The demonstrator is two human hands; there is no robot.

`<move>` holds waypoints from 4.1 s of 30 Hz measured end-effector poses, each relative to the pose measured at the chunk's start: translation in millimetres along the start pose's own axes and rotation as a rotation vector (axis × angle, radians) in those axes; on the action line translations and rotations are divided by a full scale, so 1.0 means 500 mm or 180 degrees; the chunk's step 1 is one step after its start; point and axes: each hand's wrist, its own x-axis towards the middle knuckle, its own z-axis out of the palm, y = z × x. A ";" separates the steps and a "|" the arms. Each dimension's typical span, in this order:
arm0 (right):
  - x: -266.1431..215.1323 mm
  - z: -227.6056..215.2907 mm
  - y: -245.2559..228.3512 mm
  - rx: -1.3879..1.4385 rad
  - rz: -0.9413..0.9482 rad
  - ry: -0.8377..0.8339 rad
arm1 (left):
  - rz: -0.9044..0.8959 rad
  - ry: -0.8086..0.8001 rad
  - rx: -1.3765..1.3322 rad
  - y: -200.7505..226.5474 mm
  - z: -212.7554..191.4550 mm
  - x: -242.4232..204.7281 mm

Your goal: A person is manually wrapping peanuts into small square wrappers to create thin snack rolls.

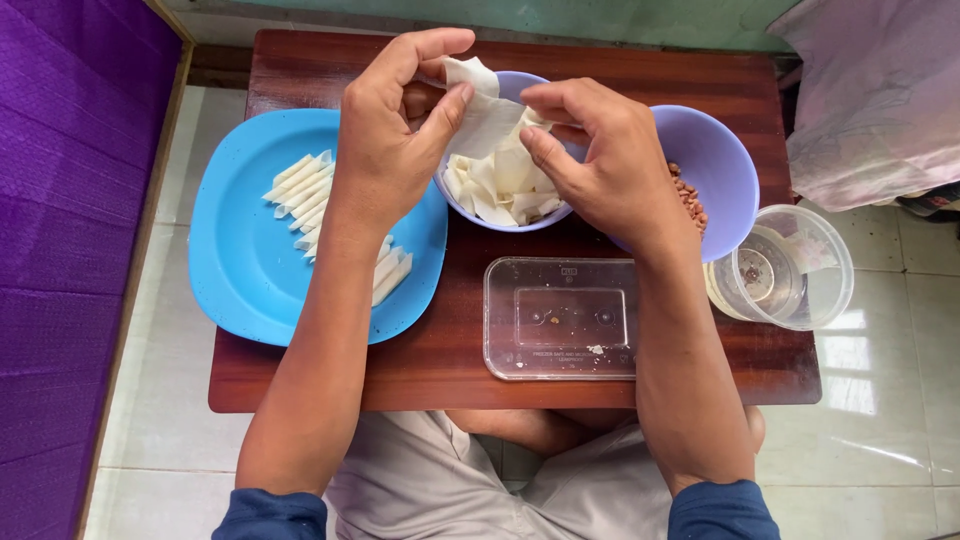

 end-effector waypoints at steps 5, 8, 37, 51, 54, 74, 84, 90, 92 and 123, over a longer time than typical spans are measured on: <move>-0.001 0.009 0.010 0.0194 0.0108 -0.0021 | -0.0192 -0.0146 -0.0483 -0.008 0.006 -0.004; 0.000 0.018 0.016 0.0236 0.0103 0.0078 | -0.0211 -0.0185 -0.0554 -0.008 0.010 -0.005; -0.021 -0.043 -0.009 0.2247 0.0828 -0.0245 | -0.0194 -0.0929 -0.0426 0.037 0.045 -0.021; -0.018 -0.042 0.017 0.2191 0.1018 -0.0288 | -0.0565 -0.0652 -0.0910 0.023 0.034 -0.017; -0.019 -0.047 0.032 0.2268 0.1009 -0.0278 | -0.0662 -0.0537 -0.1135 0.009 0.025 -0.016; -0.038 -0.060 0.005 0.1969 0.1100 -0.0399 | -0.0735 -0.0988 -0.1062 0.024 0.024 -0.016; -0.201 -0.087 -0.085 0.1797 0.1516 0.0367 | -0.1213 -0.1278 -0.1248 0.124 0.051 -0.083; -0.326 -0.048 -0.072 0.2089 0.2108 0.0548 | -0.0998 -0.1583 -0.0974 0.126 0.080 -0.167; -0.331 -0.043 -0.068 0.1988 0.2099 0.0512 | -0.0784 -0.1512 -0.0789 0.123 0.088 -0.174; -0.384 0.025 -0.030 -0.0428 0.0391 0.1235 | 0.0677 -0.0232 0.1292 0.089 0.153 -0.247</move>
